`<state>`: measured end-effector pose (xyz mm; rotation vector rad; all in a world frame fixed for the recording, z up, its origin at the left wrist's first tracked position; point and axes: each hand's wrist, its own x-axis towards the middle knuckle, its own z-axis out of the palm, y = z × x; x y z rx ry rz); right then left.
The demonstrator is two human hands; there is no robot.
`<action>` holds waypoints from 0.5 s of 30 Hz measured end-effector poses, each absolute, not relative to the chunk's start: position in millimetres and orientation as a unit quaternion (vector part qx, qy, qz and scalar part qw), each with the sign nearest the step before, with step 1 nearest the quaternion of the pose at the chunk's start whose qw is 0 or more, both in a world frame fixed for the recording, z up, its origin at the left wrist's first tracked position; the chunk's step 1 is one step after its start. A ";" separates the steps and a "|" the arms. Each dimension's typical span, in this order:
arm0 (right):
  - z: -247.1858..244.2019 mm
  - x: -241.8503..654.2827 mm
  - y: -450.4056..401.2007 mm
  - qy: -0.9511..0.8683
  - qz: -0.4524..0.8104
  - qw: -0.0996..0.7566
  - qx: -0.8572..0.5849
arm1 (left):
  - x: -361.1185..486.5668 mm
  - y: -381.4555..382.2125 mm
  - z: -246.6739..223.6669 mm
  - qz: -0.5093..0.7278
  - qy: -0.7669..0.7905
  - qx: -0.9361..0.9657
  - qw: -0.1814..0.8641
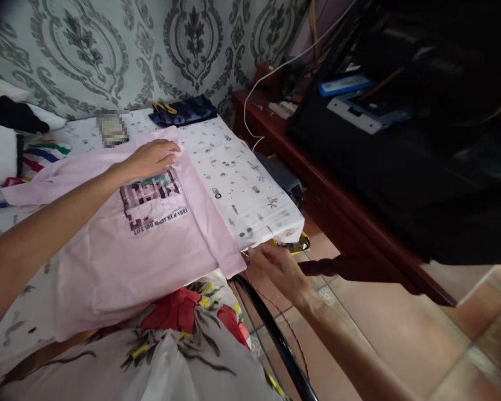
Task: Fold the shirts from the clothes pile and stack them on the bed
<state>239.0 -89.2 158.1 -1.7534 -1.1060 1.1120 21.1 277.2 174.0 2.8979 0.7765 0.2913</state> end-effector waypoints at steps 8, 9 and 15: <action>115.7 190.4 -110.9 -0.226 0.558 0.568 -0.562 | 59.0 269.9 133.9 0.110 0.219 0.966 0.077; 114.8 186.0 -115.5 -0.216 0.533 0.585 -0.572 | 58.7 270.1 132.0 0.113 0.219 0.966 0.076; 117.9 172.0 -135.7 -0.249 0.460 0.557 -0.645 | 55.6 272.2 132.2 0.110 0.224 0.965 0.075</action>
